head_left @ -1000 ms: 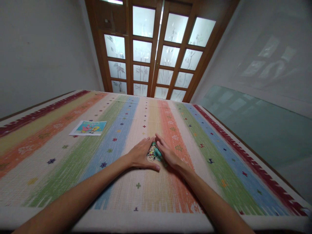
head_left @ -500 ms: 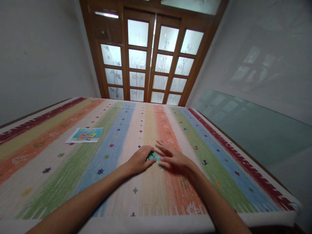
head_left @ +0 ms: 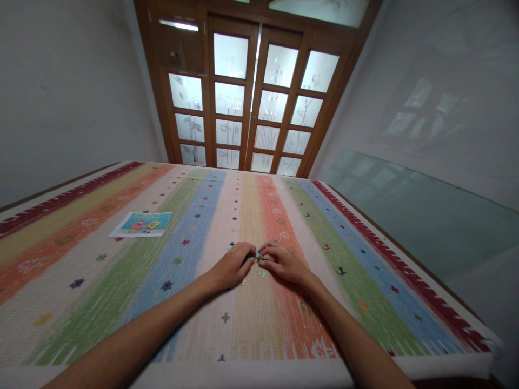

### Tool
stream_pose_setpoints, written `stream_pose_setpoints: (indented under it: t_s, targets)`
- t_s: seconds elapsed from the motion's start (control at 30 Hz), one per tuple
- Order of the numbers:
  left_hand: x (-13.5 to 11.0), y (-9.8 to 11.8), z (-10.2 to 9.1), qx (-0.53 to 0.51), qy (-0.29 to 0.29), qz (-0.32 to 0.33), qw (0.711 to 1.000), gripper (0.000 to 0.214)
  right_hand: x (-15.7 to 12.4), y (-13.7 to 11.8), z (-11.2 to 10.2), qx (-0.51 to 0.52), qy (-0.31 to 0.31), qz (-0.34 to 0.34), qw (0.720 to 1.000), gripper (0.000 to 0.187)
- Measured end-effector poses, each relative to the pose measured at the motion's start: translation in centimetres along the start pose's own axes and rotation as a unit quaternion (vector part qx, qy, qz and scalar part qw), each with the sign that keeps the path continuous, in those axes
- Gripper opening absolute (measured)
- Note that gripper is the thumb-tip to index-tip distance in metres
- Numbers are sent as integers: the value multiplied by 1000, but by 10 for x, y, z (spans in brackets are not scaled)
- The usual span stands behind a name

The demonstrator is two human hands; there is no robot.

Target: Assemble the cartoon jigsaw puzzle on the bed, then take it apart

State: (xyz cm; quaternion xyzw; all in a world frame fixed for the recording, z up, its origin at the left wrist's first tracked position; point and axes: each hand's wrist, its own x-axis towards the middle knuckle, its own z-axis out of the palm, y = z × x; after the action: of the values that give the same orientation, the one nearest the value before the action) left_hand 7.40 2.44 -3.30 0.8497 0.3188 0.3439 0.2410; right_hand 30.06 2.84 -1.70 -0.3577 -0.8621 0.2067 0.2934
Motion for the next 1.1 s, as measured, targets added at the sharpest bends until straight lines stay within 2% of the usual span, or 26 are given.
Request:
stream_pose_setpoints:
  t_s: [0.23,0.43,0.57,0.67,0.7,0.77,0.83,0.87,1.0,1.1]
  targets:
    - [1,0,-2,-47,19,-24,998,29,2,2,12,52,58,36,996,23]
    - [3,-1,-9,-104,59,-66,991,33,4,2,14,89,54,58,993,40]
    - [5,-4,-11,-146,89,-89,981,32,3,4,6,95,56,83,990,35]
    - [6,-7,-11,-151,104,-100,978,30,0,7,-1,58,39,61,996,28]
    - [6,-8,-12,-147,109,-103,978,30,-2,8,-3,43,21,47,998,34]
    - [5,-10,-12,-132,111,-109,979,32,-7,11,-5,20,-26,26,999,62]
    - [3,-10,-12,-94,88,-113,985,38,-11,13,-5,9,-65,31,997,89]
    - [2,-10,-11,-65,64,-110,990,45,-12,14,-3,9,-73,38,997,94]
    - [-2,-9,-5,48,-46,-65,996,81,-9,9,7,58,-33,49,997,82]
    - [-3,-8,-4,64,-55,-40,996,90,-1,2,17,141,-14,35,989,77]
